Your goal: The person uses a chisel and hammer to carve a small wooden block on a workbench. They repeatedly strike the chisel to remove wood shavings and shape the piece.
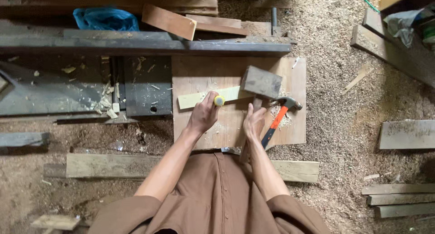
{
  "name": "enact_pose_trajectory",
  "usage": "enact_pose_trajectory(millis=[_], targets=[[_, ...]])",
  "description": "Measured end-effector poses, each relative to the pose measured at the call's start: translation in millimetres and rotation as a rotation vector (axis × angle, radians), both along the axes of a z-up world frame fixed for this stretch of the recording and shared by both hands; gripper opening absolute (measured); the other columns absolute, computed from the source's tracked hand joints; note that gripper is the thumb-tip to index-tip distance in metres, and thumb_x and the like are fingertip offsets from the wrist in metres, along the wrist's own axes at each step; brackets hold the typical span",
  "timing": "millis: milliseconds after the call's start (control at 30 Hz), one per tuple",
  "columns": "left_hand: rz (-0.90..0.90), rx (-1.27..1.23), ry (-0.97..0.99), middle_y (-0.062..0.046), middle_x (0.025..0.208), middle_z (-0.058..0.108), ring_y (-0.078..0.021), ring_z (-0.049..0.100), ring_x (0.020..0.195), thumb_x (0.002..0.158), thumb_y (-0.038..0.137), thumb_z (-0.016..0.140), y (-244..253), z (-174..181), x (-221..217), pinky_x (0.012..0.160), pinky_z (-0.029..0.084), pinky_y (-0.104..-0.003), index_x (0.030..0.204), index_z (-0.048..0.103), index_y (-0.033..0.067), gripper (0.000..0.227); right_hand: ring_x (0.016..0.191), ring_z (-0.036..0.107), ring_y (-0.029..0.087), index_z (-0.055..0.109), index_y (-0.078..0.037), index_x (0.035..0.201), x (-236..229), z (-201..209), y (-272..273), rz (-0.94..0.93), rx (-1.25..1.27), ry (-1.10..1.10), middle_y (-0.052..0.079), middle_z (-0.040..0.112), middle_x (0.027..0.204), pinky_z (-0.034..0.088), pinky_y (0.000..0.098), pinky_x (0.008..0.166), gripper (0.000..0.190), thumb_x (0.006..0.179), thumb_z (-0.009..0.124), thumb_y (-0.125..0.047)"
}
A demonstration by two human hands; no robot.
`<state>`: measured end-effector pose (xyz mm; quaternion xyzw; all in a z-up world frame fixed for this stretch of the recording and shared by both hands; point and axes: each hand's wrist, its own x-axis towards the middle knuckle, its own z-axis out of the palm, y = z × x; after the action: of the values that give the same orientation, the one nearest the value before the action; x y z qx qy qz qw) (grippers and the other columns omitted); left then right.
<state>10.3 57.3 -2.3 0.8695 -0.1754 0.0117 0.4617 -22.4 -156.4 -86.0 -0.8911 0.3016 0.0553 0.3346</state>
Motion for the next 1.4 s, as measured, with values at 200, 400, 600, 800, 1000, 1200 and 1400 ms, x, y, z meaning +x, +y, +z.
enact_pose_trajectory(millis=[200, 400, 600, 800, 1000, 1200, 1400], targets=[[0.002, 0.023, 0.005, -0.017, 0.086, 0.062, -0.0263, 0.063, 0.055, 0.101, 0.000, 0.059, -3.9, 13.4, -0.4, 0.046, 0.056, -0.033, 0.111, 0.048, -0.0001, 0.015, 0.100, 0.063, 0.047, 0.049, 0.014, 0.116, 32.3, 15.0, -23.5, 0.120, -0.006, 0.087, 0.036, 0.057, 0.111, 0.051, 0.0560, 0.086, 0.060, 0.106, 0.051, -0.045], [-0.013, 0.070, -0.059, -0.020, 0.091, 0.063, -0.0315, 0.067, 0.058, 0.097, 0.002, 0.062, -4.8, 23.1, 5.2, 0.047, 0.058, -0.036, 0.110, 0.047, -0.0015, 0.020, 0.100, 0.060, 0.051, 0.050, 0.010, 0.119, 31.3, 65.7, -44.6, 0.263, -0.181, 0.168, 0.035, 0.052, 0.118, 0.050, 0.0576, 0.085, 0.057, 0.101, 0.058, -0.044], [-0.003, 0.133, 0.150, -0.016, 0.090, 0.063, -0.0276, 0.066, 0.056, 0.108, 0.004, 0.055, -6.0, 9.1, 7.5, 0.047, 0.056, -0.033, 0.114, 0.049, 0.0006, 0.010, 0.095, 0.063, 0.048, 0.051, 0.008, 0.116, -32.9, 51.0, -80.3, 0.178, -0.344, -0.095, 0.032, 0.059, 0.110, 0.050, 0.0554, 0.081, 0.057, 0.091, 0.071, -0.039], [-0.007, 0.132, 0.041, -0.018, 0.092, 0.063, -0.0289, 0.065, 0.055, 0.101, 0.007, 0.061, -3.9, 8.8, -6.5, 0.044, 0.058, -0.034, 0.109, 0.046, -0.0012, 0.019, 0.094, 0.066, 0.047, 0.051, 0.006, 0.119, -78.9, -30.5, -104.6, -0.021, -0.018, 0.208, 0.029, 0.068, 0.100, 0.051, 0.0541, 0.084, 0.061, 0.086, 0.074, -0.040], [-0.002, 0.166, 0.160, -0.017, 0.091, 0.064, -0.0325, 0.067, 0.058, 0.102, 0.007, 0.062, -6.7, 15.2, 2.0, 0.047, 0.059, -0.039, 0.114, 0.048, 0.0018, 0.020, 0.095, 0.066, 0.048, 0.060, 0.006, 0.108, -69.4, -58.3, -110.8, -0.076, -0.029, 0.152, 0.030, 0.067, 0.097, 0.052, 0.0554, 0.079, 0.045, 0.094, 0.066, -0.037], [0.051, 0.131, -0.137, -0.023, 0.097, 0.065, -0.0434, 0.067, 0.069, 0.091, 0.003, 0.063, -13.7, 15.8, 11.5, 0.053, 0.057, -0.046, 0.114, 0.049, -0.0001, 0.028, 0.085, 0.068, 0.044, 0.064, 0.004, 0.098, -32.3, 9.2, -107.2, -0.140, -0.073, -0.106, 0.028, 0.067, 0.084, 0.051, 0.0538, 0.076, 0.031, 0.094, 0.061, -0.026], [-0.005, 0.222, 0.031, -0.019, 0.097, 0.065, -0.0309, 0.067, 0.059, 0.104, 0.000, 0.054, -16.8, -6.2, 3.4, 0.046, 0.057, -0.037, 0.117, 0.050, -0.0026, 0.014, 0.047, 0.043, 0.012, 0.052, -0.009, 0.090, -32.8, 141.4, -73.7, -0.112, 0.608, -0.247, 0.003, 0.044, 0.064, 0.037, 0.0336, 0.042, 0.037, 0.111, 0.049, -0.040]])
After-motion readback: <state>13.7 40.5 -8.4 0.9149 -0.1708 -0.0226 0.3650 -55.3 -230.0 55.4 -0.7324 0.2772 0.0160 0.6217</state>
